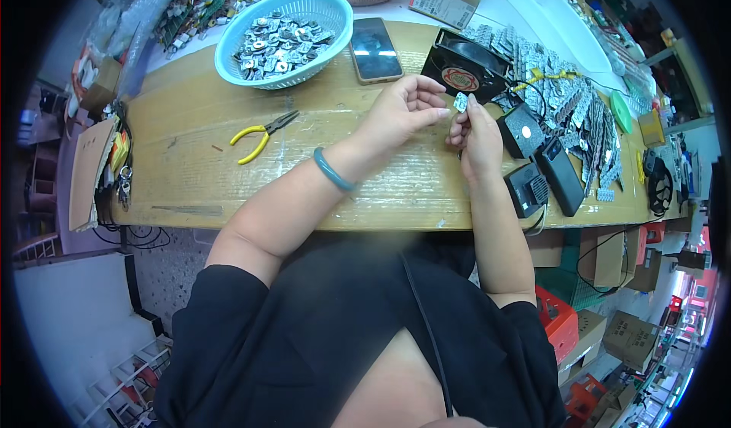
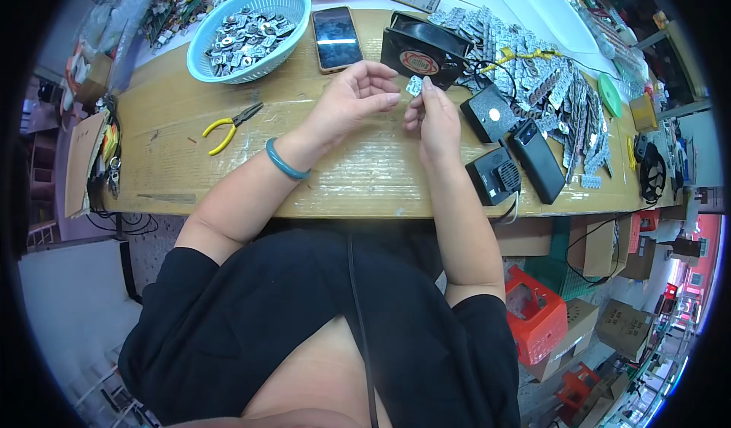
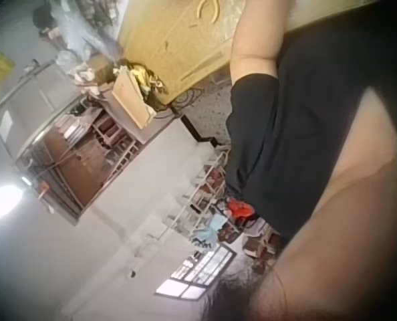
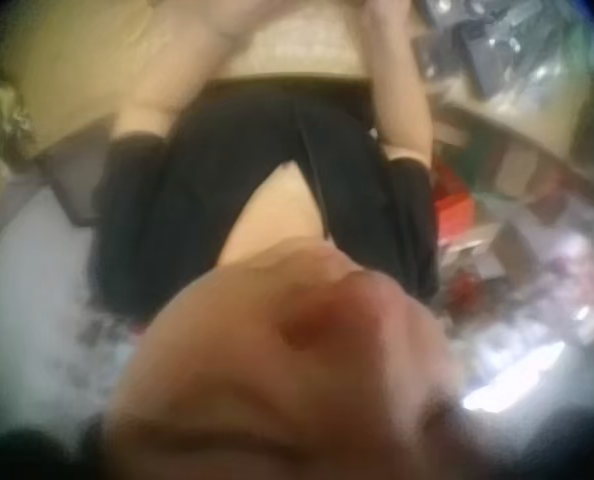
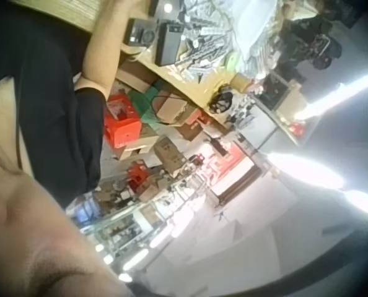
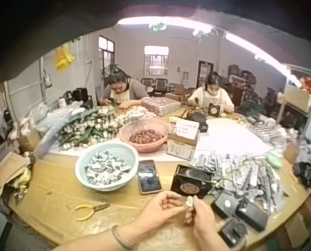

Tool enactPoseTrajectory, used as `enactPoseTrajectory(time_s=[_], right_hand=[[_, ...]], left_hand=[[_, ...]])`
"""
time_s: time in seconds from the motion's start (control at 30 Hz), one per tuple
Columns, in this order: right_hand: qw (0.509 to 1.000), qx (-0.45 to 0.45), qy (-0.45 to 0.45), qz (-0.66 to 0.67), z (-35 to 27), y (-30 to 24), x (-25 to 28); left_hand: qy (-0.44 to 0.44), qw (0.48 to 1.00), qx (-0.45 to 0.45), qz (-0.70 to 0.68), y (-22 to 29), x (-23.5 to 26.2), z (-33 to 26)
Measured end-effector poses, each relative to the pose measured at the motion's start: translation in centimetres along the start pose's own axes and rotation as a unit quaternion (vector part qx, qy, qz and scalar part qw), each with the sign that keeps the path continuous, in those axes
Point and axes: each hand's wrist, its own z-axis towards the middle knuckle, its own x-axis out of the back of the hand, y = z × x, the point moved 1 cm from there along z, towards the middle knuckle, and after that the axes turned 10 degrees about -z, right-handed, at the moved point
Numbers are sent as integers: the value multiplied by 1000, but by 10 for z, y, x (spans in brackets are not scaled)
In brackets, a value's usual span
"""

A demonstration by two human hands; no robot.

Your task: Assembling small electronic components onto a long circuit board strip at a factory workbench.

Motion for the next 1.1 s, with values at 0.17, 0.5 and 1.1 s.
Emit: enactPoseTrajectory(time_s=[0.17, 0.5, 1.1], right_hand=[[1000, 4, 4, -26, -3, -1, -1], [997, 51, -44, -49, -4, -2, -4], [916, 303, 249, -84, -41, -49, 86]], left_hand=[[2, 999, -4, 40, 0, -3, -2], [-33, 998, -28, 52, 0, -1, 2], [174, 903, -316, 232, 100, 51, -4]])
